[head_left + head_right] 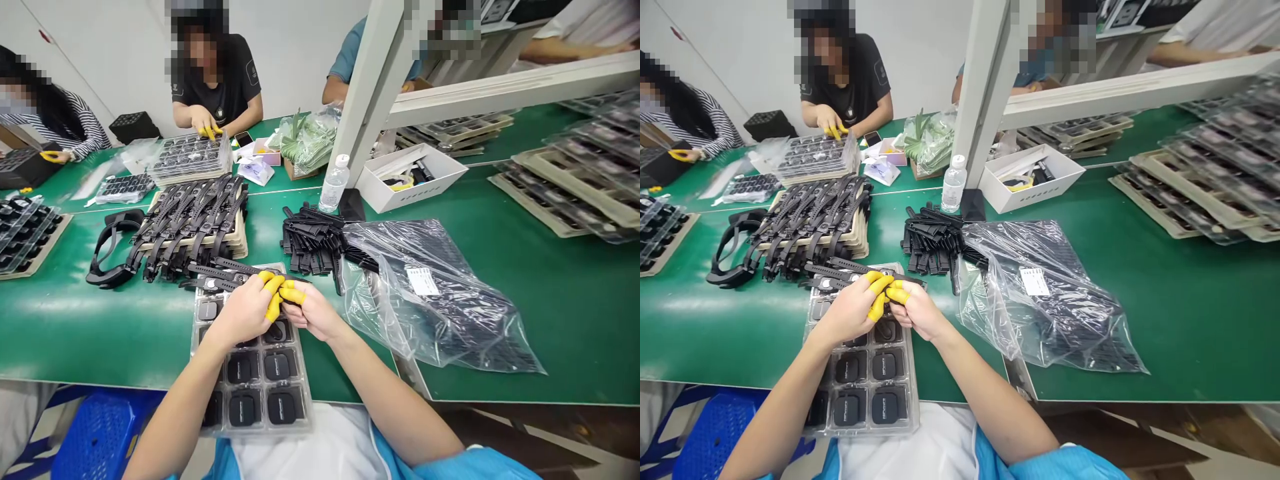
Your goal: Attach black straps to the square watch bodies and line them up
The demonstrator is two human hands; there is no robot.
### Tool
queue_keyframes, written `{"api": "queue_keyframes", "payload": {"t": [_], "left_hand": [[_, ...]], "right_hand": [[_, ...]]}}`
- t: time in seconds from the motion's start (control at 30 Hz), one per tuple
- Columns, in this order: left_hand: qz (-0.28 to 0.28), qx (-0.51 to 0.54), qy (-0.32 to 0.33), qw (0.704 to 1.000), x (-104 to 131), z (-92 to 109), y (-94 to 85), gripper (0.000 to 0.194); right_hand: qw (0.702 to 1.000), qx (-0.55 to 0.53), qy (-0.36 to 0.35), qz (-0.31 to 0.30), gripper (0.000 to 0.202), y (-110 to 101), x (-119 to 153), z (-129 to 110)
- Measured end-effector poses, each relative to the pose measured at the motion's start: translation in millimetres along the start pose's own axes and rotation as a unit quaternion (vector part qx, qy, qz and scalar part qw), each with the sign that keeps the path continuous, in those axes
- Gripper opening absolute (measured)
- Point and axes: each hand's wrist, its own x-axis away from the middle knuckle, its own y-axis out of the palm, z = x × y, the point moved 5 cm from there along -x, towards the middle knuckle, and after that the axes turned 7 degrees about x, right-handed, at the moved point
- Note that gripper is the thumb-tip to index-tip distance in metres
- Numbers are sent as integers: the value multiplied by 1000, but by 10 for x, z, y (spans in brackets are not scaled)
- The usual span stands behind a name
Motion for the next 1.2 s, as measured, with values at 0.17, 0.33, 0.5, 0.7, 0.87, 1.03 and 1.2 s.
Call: {"api": "queue_keyframes", "payload": {"t": [0.17, 0.33, 0.5, 0.7, 0.87, 1.03, 1.2], "left_hand": [[20, 91, 17, 996, -11, -3, -36, 48], [53, 85, -6, 995, 12, -13, -210, 49], [35, -28, -89, 995, 160, -217, -705, 37], [-100, -72, -153, 981, 535, -577, -840, 29], [-134, -42, -156, 978, 706, -717, -513, 27], [16, -80, -144, 986, 811, -781, -465, 23], [268, 36, -245, 931, 1414, -1051, -599, 26]], "right_hand": [[999, -2, -29, -17, 45, 19, -1, -13], [979, 119, -164, 26, 40, -89, -3, -111], [897, 372, -224, 80, 24, -196, 50, -211], [772, 576, -254, 88, 29, -15, 97, -110], [710, 666, -216, 76, 22, 81, 51, 77], [686, 687, -220, 90, 21, 76, 101, 41], [736, 608, -257, 152, 20, -203, 73, -452]]}}
